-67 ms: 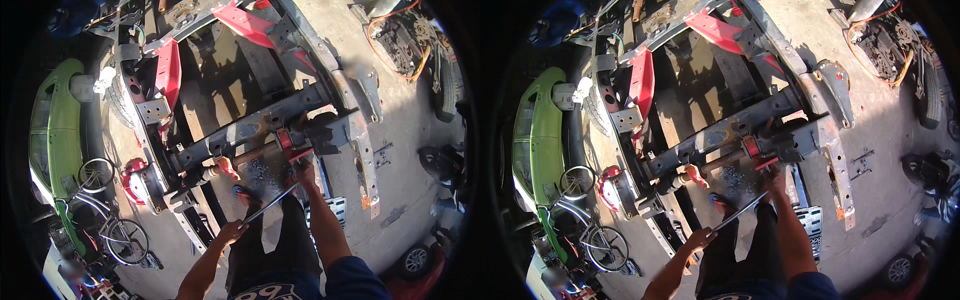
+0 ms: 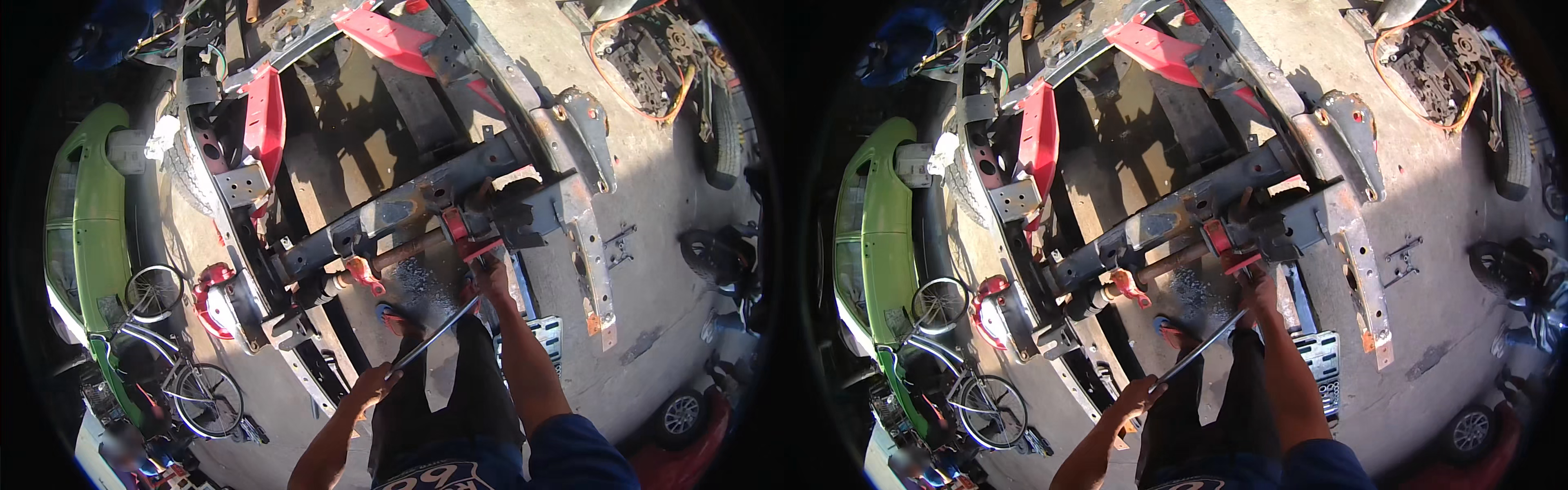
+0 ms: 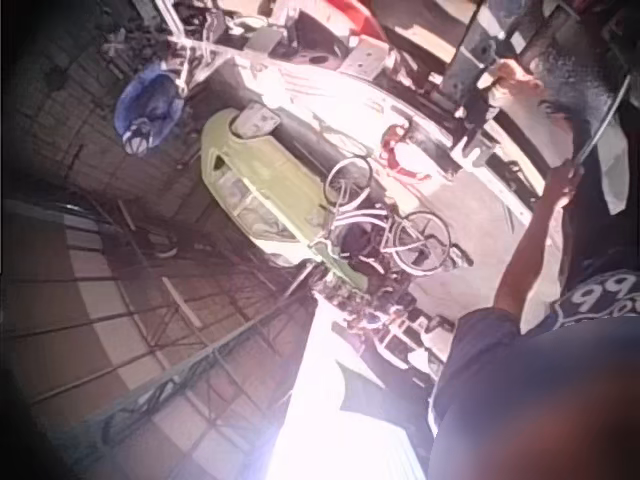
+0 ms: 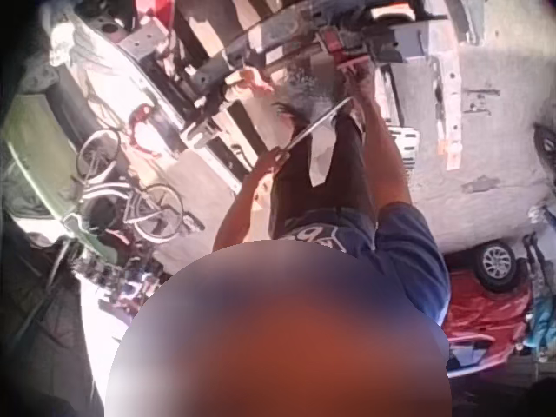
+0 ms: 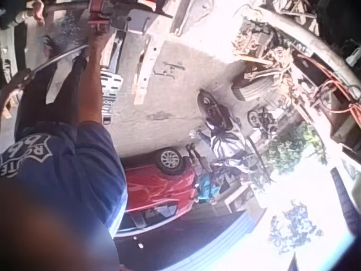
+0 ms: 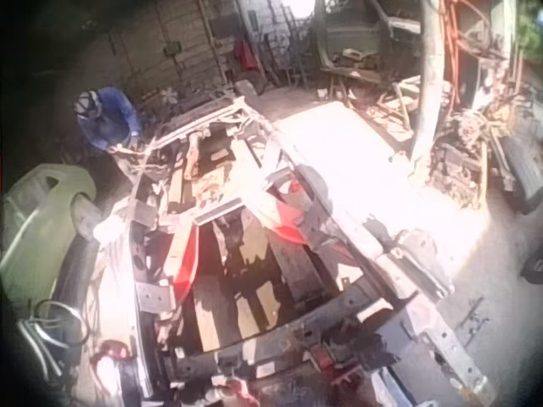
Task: The person uses a long metal bar to tighten bolts on a car chassis. The person repeatedly applies force to the bar, rotating it to secure the bolts in place.
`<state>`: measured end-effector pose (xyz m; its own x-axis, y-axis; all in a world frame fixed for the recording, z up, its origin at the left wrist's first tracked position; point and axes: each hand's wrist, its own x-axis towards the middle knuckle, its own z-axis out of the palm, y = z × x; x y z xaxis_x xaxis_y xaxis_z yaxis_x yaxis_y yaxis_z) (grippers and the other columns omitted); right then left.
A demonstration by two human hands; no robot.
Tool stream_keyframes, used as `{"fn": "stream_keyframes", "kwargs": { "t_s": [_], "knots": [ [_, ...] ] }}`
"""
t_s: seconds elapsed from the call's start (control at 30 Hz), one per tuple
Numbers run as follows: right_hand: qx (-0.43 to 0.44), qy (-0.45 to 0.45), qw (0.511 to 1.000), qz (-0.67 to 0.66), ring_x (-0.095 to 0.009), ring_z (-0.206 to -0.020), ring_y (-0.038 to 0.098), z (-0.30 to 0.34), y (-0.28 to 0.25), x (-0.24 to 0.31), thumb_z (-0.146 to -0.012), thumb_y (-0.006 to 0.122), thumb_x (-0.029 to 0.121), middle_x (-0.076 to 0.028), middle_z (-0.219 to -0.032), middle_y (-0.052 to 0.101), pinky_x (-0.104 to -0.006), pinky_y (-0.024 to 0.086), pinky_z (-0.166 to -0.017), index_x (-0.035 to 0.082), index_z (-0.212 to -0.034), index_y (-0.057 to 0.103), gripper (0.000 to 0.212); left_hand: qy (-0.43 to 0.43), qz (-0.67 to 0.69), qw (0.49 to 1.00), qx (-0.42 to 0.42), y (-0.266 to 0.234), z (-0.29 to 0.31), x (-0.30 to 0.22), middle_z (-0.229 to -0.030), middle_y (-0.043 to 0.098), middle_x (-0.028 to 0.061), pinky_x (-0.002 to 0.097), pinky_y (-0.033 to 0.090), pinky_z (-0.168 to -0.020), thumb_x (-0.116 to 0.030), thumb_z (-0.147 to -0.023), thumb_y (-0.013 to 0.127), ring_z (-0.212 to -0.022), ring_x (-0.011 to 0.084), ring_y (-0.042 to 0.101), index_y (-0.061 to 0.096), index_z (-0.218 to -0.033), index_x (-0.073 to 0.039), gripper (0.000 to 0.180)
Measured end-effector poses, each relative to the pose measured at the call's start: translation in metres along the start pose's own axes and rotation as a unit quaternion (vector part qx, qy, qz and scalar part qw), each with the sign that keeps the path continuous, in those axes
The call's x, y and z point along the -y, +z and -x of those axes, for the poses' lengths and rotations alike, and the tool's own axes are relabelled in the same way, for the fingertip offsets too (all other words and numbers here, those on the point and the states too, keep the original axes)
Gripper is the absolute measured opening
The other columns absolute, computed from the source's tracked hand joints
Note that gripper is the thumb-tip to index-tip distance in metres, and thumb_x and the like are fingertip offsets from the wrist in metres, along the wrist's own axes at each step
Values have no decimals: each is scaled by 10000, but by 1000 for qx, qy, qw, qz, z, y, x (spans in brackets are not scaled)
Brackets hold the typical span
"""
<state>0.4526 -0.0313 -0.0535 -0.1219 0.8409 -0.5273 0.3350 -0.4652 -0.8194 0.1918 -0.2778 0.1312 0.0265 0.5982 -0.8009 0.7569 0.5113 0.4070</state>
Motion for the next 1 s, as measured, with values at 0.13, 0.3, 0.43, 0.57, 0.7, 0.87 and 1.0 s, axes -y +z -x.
{"fn": "stream_keyframes", "kwargs": {
  "t_s": [0.13, 0.3, 0.43, 0.57, 0.7, 0.87, 1.0],
  "knots": [
    [46, 1, 989, -142, -196, -1003, 649, -8, 6, -1, -922, 700, 155, -86, -1091, 718, -318, 489, -892, 111, -1229, 675, 311, -38, 10, 998, 39, -48, 49, -72, -747, 642, 246, 545, 489, -653, -400, -1003, 537, -765, 475, 643, 526, -981, -26, 375],
    [102, 112, 977, -151, -122, -616, 597, -5, -4, 17, -942, 698, 216, -19, -797, 686, -294, 507, -568, 76, -1129, 688, 234, -55, -24, 991, 118, -103, 66, -163, -792, 643, 249, 549, 485, -696, -370, -1014, 517, -792, 471, 642, 524, -1005, -25, 345],
    [142, 120, 960, -208, -103, -502, 546, -7, -12, 19, -932, 704, 370, 8, -687, 610, -275, 439, -437, 126, -1093, 659, 296, -57, -92, 981, 161, -130, 64, -227, -819, 645, 270, 564, 487, -727, -342, -1020, 486, -790, 477, 643, 503, -1050, 8, 351],
    [179, 115, 963, -167, -148, -517, 584, -25, -10, 11, -931, 698, 368, -48, -698, 634, -300, 474, -480, 89, -1053, 627, 313, -23, -137, 974, 177, -160, 55, -258, -766, 648, 258, 561, 500, -732, -352, -1021, 469, -773, 462, 659, 491, -1077, 11, 367],
    [226, 132, 930, -257, -160, -541, 578, -37, -8, -8, -913, 688, 417, -46, -658, 606, -307, 421, -502, 98, -879, 635, 326, 1, -121, 979, 162, -183, 54, -280, -750, 652, 261, 548, 511, -719, -356, -1024, 459, -727, 461, 654, 470, -1209, 20, 419],
    [269, 156, 890, -333, -173, -546, 561, -56, 4, -44, -921, 659, 381, -51, -660, 592, -329, 434, -508, 111, -853, 594, 287, 1, -109, 973, 202, -176, 44, -282, -851, 669, 264, 535, 499, -820, -316, -1007, 473, -859, 448, 658, 337, -1433, 5, 551],
    [212, 76, 963, -145, -199, -606, 609, -59, 20, -66, -959, 591, 339, -80, -732, 645, -338, 473, -558, 92, -903, 621, 255, -106, -150, 970, 162, -162, 45, -208, -876, 677, 242, 538, 511, -796, -289, -975, 507, -859, 429, 668, 426, -1371, -45, 473]
  ]
}}
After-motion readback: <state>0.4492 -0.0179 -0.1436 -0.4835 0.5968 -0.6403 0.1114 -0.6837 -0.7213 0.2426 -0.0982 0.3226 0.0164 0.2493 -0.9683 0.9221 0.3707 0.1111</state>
